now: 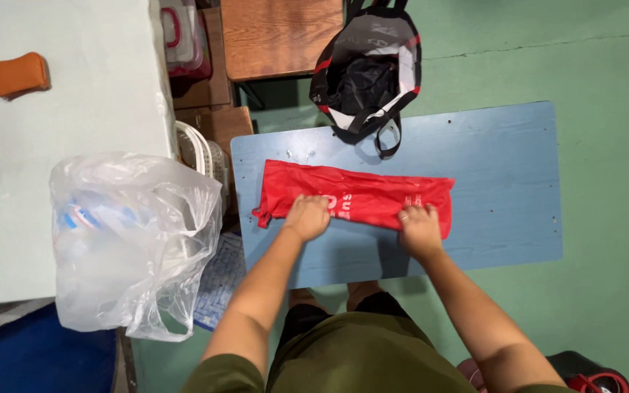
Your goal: The person folds several reusable shopping bags of different colors and places them into a larger tote bag. The person handles green, black, and red bags, folding each one neatly before storing it.
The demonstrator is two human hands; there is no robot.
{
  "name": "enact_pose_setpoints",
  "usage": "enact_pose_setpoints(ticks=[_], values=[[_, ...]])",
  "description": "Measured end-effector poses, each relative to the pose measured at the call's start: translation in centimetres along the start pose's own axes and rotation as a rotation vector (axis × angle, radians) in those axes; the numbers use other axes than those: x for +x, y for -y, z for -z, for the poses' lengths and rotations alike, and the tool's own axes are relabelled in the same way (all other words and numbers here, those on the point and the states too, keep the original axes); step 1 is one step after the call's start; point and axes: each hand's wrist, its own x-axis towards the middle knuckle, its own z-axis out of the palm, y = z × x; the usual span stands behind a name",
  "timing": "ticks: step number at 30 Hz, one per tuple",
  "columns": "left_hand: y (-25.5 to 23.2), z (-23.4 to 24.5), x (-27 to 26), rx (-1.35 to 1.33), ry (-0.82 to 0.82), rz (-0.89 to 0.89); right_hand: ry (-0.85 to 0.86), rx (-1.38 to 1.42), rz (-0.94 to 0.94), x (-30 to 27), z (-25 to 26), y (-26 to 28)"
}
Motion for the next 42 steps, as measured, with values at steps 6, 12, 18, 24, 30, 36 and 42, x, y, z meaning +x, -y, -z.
enact_pose_setpoints(ticks=[6,12,18,24,30,36,42], values=[[3.6,4.3,-0.2,0.142,0.019,-0.179,0.413,0.213,-0.415,2.5,0.7,-6.3],[8.4,7.3,3.7,-0.175,0.172,0.455,0.415,0.48,-0.718,4.1,-2.4,-12.2],[4.5,8.7,4.7,0.437,-0.321,0.297,0.279,0.254,-0.809,4.0,0.3,-7.8],[-4.5,-2.2,3.4,0.237,0.106,-0.354,0.295,0.122,-0.674,3.1,-0.5,-6.9],[-8.5,3.0,2.1,0.057,0.359,-0.091,0.415,0.706,-0.534,0.4,-3.0,-3.2],[-7.0,3.9,-1.9,0.05,-0.019,-0.107,0.437,1.264,-0.28,-0.2,-1.3,4.0],[-8.4,-1.2,-7.6,-0.652,-0.437,0.226,0.807,2.038,-0.965,5.2,4.6,6.2]])
